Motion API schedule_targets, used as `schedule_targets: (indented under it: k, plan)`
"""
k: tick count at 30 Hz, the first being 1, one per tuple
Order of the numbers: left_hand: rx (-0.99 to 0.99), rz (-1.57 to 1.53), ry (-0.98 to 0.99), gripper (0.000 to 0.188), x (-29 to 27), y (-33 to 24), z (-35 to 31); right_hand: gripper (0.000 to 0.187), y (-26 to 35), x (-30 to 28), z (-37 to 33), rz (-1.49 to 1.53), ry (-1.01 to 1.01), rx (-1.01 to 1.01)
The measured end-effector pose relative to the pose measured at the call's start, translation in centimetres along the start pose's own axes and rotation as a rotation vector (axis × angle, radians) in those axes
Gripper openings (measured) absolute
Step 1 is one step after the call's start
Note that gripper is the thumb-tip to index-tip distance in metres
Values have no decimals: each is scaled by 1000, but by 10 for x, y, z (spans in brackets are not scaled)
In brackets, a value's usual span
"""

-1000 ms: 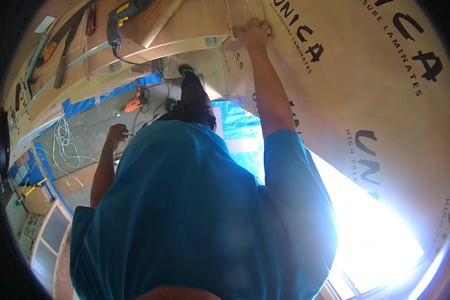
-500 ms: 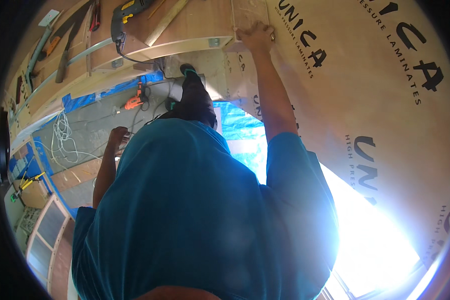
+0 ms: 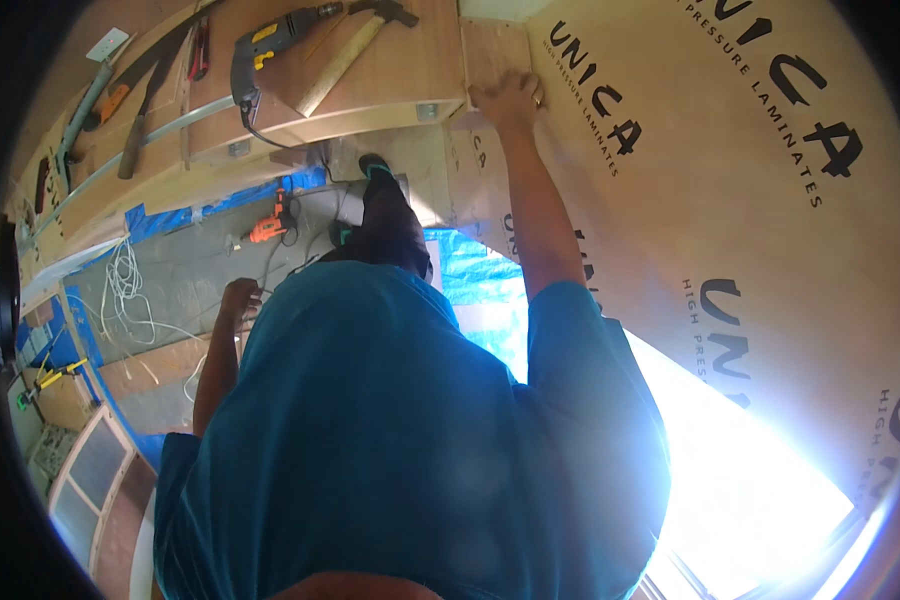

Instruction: The person drills holes into wooden panels using a power drill and moves wooden boards around the workspace.

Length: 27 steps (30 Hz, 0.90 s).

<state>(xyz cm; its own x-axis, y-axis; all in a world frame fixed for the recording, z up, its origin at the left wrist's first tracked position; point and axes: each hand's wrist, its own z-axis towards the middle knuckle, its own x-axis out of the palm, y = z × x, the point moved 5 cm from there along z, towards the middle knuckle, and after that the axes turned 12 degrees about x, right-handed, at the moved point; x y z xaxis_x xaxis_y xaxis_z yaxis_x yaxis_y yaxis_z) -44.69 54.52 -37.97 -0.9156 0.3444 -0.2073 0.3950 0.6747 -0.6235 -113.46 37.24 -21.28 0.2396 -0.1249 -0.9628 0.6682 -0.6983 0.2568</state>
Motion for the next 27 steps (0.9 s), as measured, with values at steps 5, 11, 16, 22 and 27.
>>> schedule_targets:
  k: [5,11,16,22,27]
  plan:
    - [-77,23,-8,24,-1,6,-2,98,8,-4,-4,-47,-9,9]
    - [-38,7,19,26,7,-2,-2,104,10,-7,-4,-25,32,67]
    - [-28,16,0,27,7,-16,1,108,18,-8,-4,11,55,92]
    - [-38,-75,-65,28,10,-28,11,112,23,-15,-3,72,141,134]
    - [-1,-26,-28,31,36,-39,12,107,17,-15,-9,164,-25,45]
